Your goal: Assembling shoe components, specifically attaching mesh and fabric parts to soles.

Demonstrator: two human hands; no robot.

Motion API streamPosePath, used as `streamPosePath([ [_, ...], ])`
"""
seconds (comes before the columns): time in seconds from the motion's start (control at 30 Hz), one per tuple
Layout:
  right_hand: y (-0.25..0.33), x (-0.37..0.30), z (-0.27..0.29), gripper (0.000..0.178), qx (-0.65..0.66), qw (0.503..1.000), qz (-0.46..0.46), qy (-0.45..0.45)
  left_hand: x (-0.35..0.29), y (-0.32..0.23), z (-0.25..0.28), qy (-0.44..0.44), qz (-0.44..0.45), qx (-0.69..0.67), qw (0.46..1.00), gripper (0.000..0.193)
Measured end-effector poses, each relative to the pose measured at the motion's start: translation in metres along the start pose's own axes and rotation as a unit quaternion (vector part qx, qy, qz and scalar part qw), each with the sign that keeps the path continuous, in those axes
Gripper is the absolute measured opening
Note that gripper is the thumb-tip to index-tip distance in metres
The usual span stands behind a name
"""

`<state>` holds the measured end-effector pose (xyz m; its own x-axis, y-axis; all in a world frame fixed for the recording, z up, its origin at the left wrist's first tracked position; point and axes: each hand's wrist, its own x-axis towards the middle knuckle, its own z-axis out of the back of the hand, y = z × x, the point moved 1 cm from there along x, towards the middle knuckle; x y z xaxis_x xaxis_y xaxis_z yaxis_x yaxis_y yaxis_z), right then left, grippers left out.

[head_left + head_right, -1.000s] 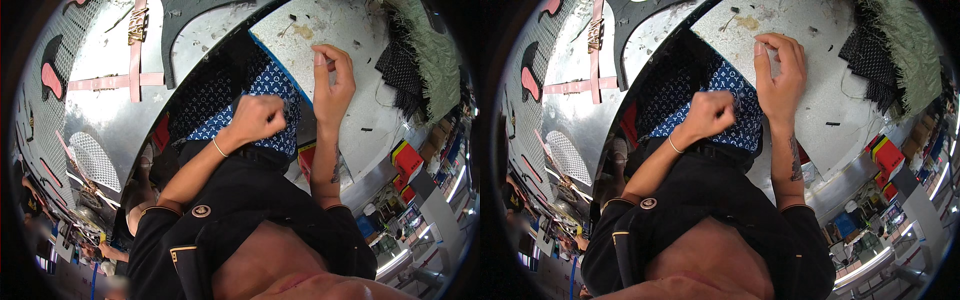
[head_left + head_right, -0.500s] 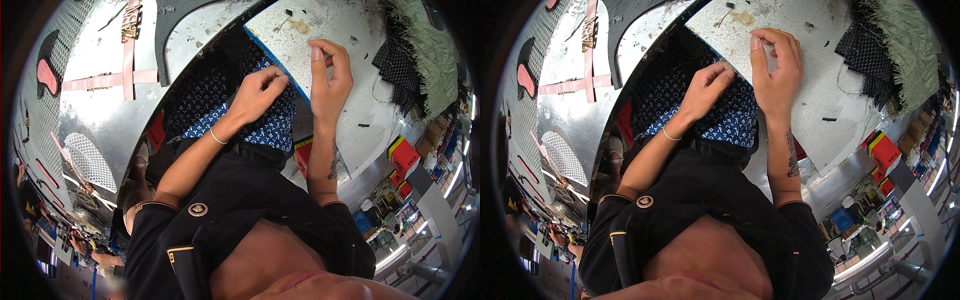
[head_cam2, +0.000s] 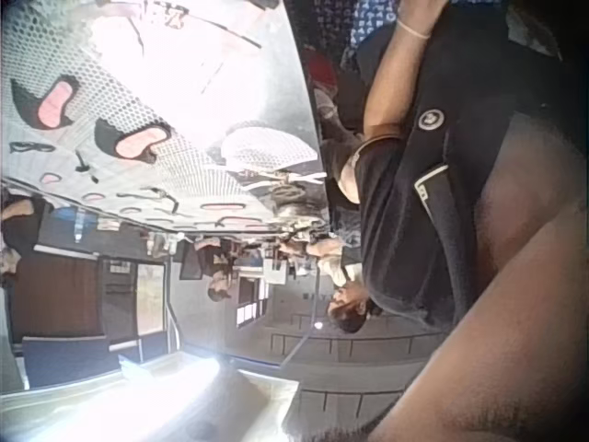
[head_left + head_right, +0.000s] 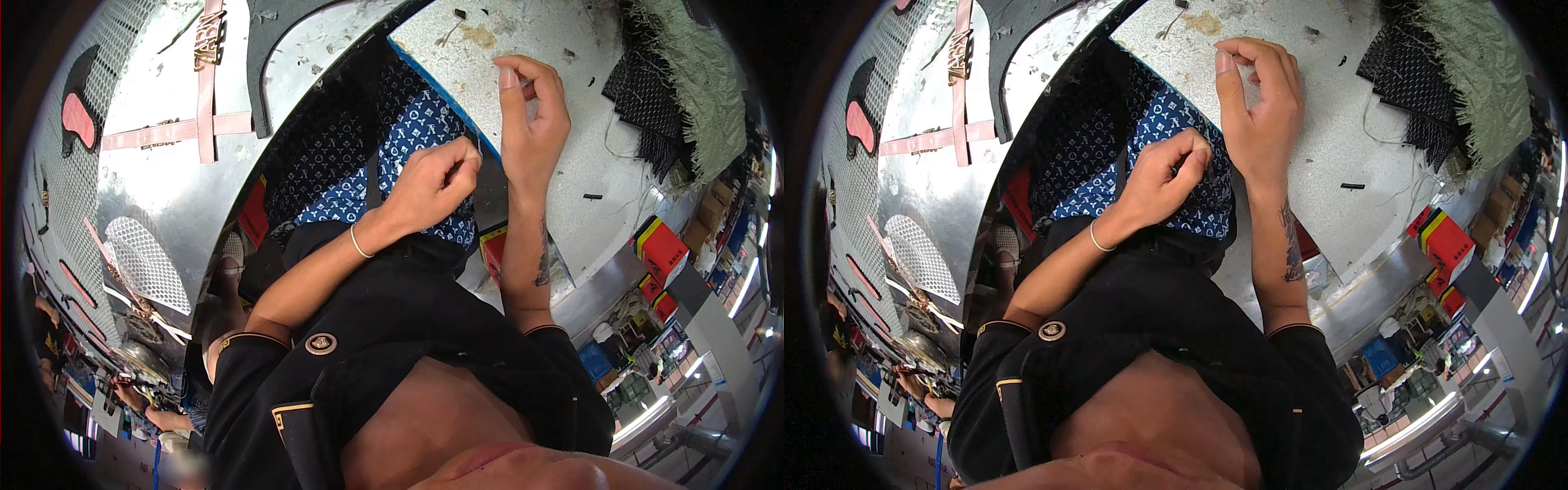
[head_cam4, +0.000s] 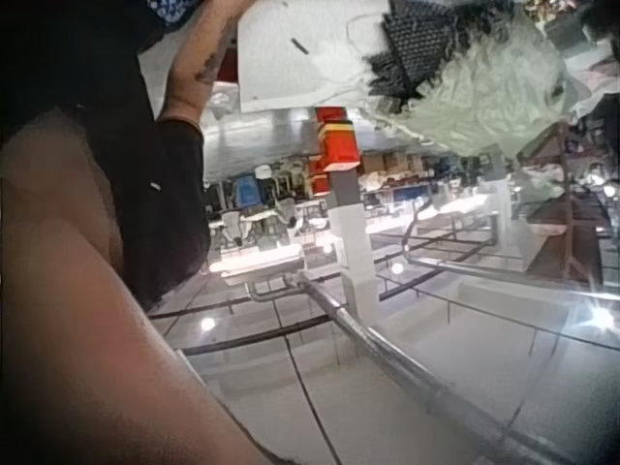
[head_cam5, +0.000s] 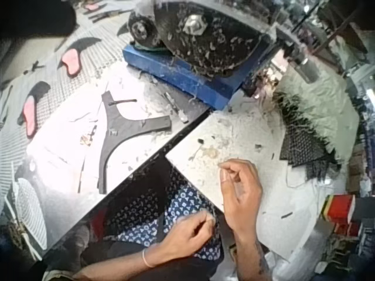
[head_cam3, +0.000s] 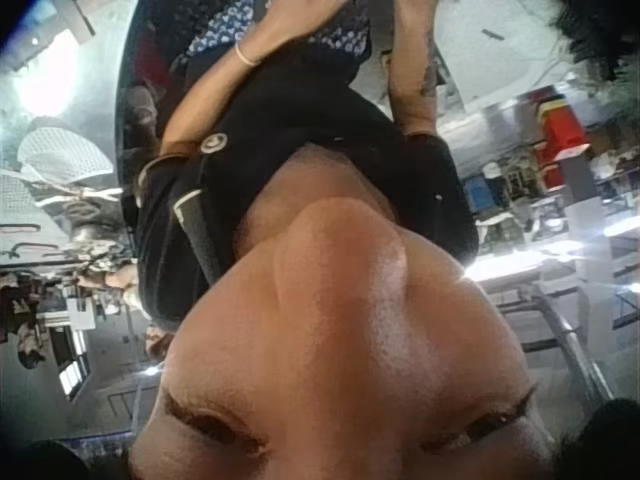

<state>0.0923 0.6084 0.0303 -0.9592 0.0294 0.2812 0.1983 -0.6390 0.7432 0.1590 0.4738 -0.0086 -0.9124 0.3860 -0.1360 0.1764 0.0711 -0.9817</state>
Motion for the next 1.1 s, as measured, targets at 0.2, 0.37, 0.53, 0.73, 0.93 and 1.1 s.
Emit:
streamPosePath([
  [0.2, 0.002, 0.0, 0.001, 0.013, -0.006, 1.0, -0.001, -0.004, 0.019, 0.008, -0.004, -0.082, 0.01, -0.056, 0.995, 0.026],
  [0.37, 0.002, 0.001, 0.002, 0.013, -0.004, 1.0, 0.001, -0.004, 0.021, -0.004, -0.006, -0.1, 0.083, -0.001, 0.992, 0.033],
  [0.53, 0.0, 0.001, 0.001, 0.013, 0.002, 1.0, 0.005, -0.008, 0.022, -0.013, -0.012, -0.114, 0.114, -0.061, 0.985, 0.03],
  [0.73, 0.0, 0.001, 0.002, 0.014, 0.0, 1.0, -0.001, -0.004, 0.022, -0.007, -0.019, -0.163, 0.088, -0.094, 0.978, 0.029],
  [0.93, 0.0, 0.001, 0.002, 0.013, 0.003, 1.0, 0.001, -0.005, 0.015, -0.014, -0.003, -0.176, -0.014, -0.061, 0.982, 0.022],
  [1.1, 0.0, 0.001, 0.003, 0.013, 0.005, 1.0, 0.011, -0.005, 0.015, -0.022, 0.027, -0.231, -0.046, -0.103, 0.966, 0.02],
])
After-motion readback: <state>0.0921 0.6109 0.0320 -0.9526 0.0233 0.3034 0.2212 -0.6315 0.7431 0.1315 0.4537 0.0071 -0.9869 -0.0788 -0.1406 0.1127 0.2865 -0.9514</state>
